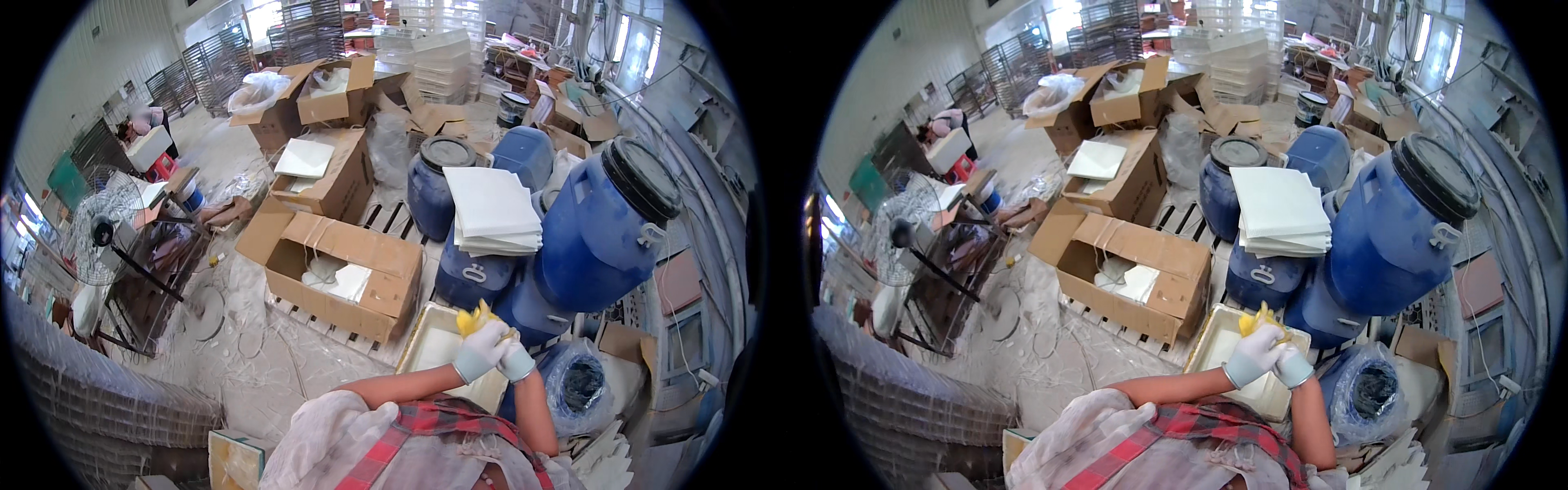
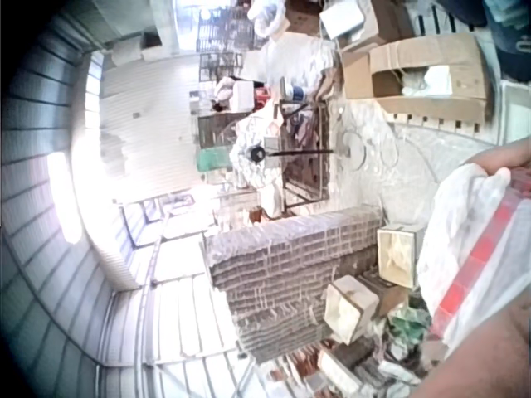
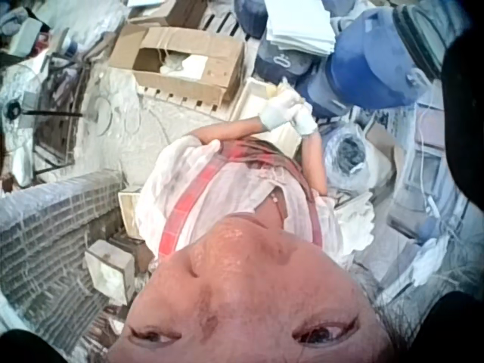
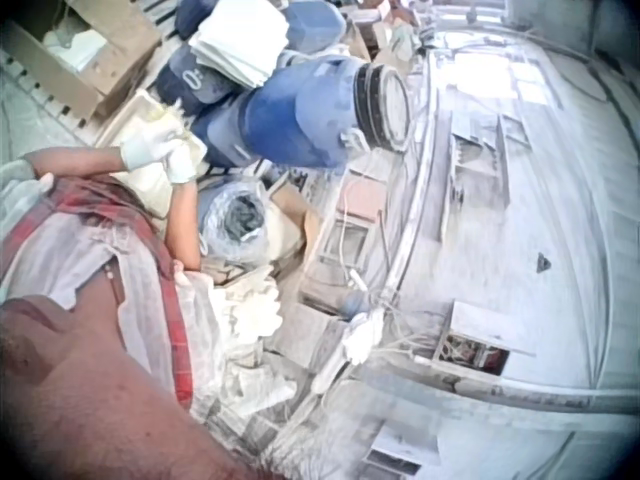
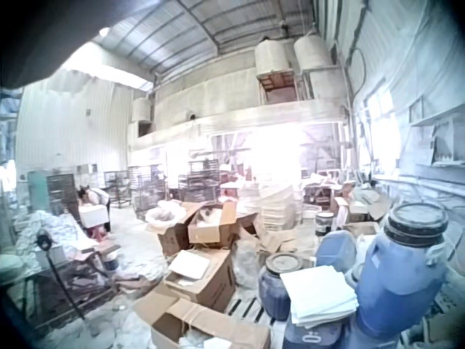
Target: The person repeatedly picks up white rectangular plates from a cluttered floor area, wipes them with a cloth, and stacks them on a nearby blue bin. The person also briefly handles a yellow plastic container and a blue water jug before returning to plate handling.
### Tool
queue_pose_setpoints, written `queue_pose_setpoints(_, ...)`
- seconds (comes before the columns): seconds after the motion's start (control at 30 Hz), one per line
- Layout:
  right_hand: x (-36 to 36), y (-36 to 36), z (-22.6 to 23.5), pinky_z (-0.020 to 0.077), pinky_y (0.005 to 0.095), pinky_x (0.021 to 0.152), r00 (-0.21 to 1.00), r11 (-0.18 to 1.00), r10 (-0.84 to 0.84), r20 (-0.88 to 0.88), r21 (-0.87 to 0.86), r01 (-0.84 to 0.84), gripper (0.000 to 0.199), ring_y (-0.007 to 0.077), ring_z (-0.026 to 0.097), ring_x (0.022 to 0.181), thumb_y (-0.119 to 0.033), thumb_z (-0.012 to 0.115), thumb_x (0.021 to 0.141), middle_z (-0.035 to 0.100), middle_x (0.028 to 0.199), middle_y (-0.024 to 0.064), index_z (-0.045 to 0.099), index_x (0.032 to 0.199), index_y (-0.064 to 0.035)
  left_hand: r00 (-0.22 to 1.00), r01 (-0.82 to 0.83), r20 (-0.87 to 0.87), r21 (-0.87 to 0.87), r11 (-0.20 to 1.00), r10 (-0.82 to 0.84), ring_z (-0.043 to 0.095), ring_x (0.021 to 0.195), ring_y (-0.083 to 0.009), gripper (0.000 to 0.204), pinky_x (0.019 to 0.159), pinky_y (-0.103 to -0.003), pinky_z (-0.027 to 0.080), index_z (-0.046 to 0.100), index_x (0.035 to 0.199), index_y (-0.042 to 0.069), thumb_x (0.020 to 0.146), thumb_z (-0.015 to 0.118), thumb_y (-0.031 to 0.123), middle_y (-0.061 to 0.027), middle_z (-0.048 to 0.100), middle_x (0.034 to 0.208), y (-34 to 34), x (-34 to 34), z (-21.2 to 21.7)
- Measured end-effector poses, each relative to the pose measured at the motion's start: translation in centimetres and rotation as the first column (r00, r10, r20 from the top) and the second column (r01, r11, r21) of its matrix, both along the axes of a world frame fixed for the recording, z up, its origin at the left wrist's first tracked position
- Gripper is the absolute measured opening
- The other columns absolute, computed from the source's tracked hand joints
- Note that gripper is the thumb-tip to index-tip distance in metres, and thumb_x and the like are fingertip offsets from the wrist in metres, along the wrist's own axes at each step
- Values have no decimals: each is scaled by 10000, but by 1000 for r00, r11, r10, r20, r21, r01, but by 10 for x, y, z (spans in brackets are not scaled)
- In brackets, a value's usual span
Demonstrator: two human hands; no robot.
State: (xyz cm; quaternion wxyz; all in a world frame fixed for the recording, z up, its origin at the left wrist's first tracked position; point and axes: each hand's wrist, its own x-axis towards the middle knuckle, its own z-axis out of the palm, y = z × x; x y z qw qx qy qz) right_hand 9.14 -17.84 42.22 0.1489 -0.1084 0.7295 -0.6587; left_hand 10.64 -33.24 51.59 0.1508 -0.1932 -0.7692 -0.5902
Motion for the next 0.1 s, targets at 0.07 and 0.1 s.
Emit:
queue_pose_setpoints(0.07,-7,36,-27,460,323,852,958,934,143,-248,353,-48,274,214,544,1018,-115,423,895,559,1107,109,509,1145,-44,992,89,-85,-48,995,-93,539,730,-308,170,668,-353,449,529,924,39,788,591,121,-146,515,800,13,2,9)
queue_pose_setpoints(0.1,-4,38,-33,460,323,852,960,937,138,-245,345,-46,274,214,544,1018,-115,423,895,559,1107,109,509,1145,-44,985,118,-118,-87,989,-127,543,748,-338,175,673,-371,452,528,932,42,785,586,117,-160,519,818,16,3,11)
